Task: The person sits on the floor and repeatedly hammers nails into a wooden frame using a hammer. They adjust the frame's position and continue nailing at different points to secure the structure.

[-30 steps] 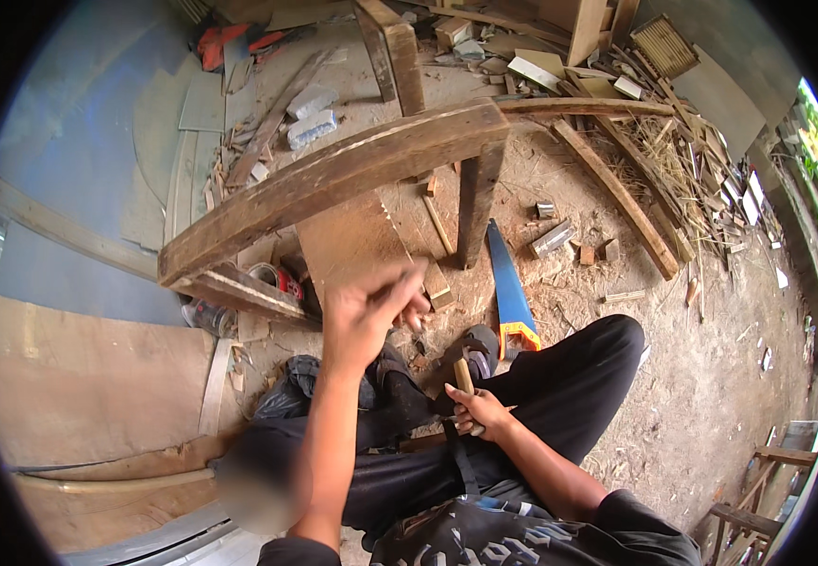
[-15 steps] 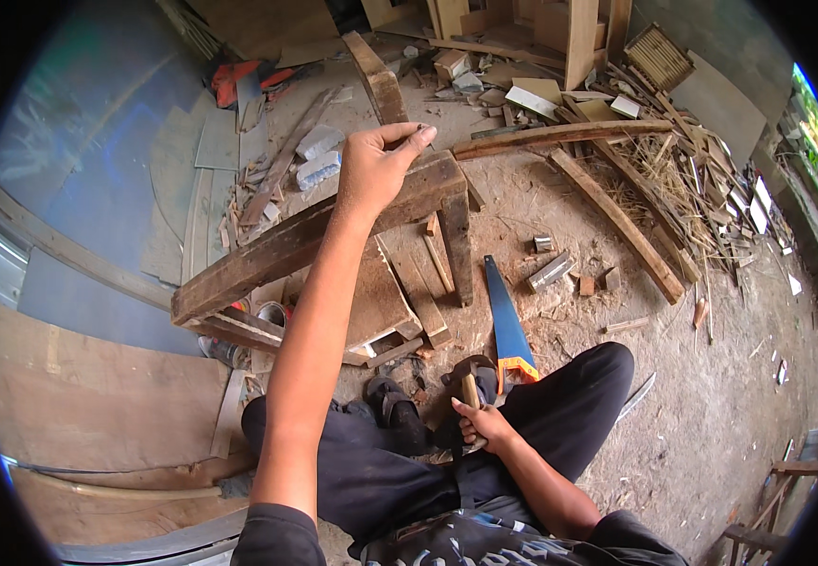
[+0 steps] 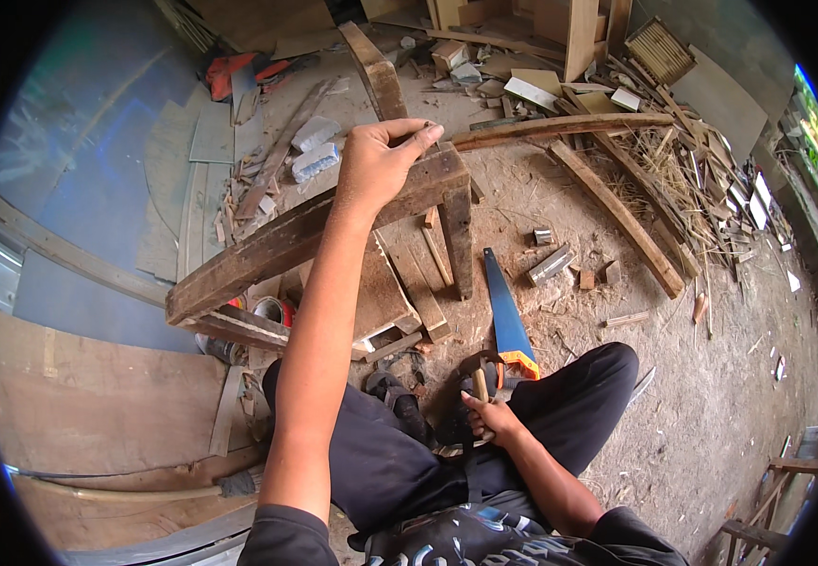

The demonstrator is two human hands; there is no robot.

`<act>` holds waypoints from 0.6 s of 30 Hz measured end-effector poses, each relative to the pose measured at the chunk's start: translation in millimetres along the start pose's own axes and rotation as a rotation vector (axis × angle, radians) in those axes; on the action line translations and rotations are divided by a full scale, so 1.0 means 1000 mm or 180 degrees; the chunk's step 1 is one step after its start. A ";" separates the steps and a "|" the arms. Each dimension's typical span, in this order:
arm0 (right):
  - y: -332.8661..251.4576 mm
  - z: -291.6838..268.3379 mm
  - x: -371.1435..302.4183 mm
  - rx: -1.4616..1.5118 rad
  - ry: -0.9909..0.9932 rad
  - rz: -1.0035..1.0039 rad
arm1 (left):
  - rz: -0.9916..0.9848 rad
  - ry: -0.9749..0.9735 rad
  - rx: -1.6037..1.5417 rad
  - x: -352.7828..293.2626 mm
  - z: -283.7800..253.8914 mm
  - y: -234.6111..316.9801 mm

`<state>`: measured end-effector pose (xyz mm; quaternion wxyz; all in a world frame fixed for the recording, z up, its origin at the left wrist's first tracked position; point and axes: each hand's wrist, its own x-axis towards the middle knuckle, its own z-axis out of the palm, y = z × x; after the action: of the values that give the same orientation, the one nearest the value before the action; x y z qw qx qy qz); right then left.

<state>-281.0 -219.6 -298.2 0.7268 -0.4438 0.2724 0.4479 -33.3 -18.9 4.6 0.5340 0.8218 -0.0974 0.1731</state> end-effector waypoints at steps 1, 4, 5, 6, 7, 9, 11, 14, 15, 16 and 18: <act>0.000 -0.001 0.000 -0.0001 -0.0004 0.0003 | 0.0014 -0.0005 0.0019 0.000 0.001 0.001; 0.002 -0.005 0.002 0.0018 0.0047 0.0035 | -0.0094 -0.0023 0.0283 0.000 0.002 0.005; 0.002 -0.006 0.002 0.0029 0.0074 0.0053 | -0.0078 -0.0029 0.0297 -0.001 0.002 0.004; 0.004 -0.007 0.002 0.0007 0.0065 0.0025 | -0.0061 -0.0037 0.0310 0.000 0.002 0.003; 0.003 -0.007 0.000 -0.0021 0.0056 -0.0007 | -0.0041 -0.0037 0.0322 0.001 0.002 0.003; 0.003 -0.006 -0.003 -0.0064 0.0108 -0.0112 | -0.0052 -0.0021 0.0361 0.002 0.000 0.000; -0.006 -0.003 -0.014 -0.0124 0.0248 -0.0280 | -0.0039 -0.0054 0.0375 0.001 -0.001 -0.003; -0.044 -0.006 -0.040 -0.0363 0.0380 -0.0532 | 0.0061 -0.0149 0.0404 0.000 0.002 0.001; -0.062 -0.006 -0.050 -0.0624 0.0486 -0.0772 | 0.0107 -0.0097 0.0386 -0.001 0.004 0.002; -0.088 0.004 -0.070 -0.0720 0.0571 -0.0939 | 0.0157 -0.0034 0.0376 -0.001 0.003 0.002; -0.127 0.015 -0.099 -0.0885 0.0673 -0.1408 | 0.0175 0.0015 0.0408 -0.003 0.004 -0.001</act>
<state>-212.3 -273.0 -162.1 0.7066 -0.6321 0.1793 0.2627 -34.7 -21.7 1.2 0.4756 0.8509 -0.1074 0.1955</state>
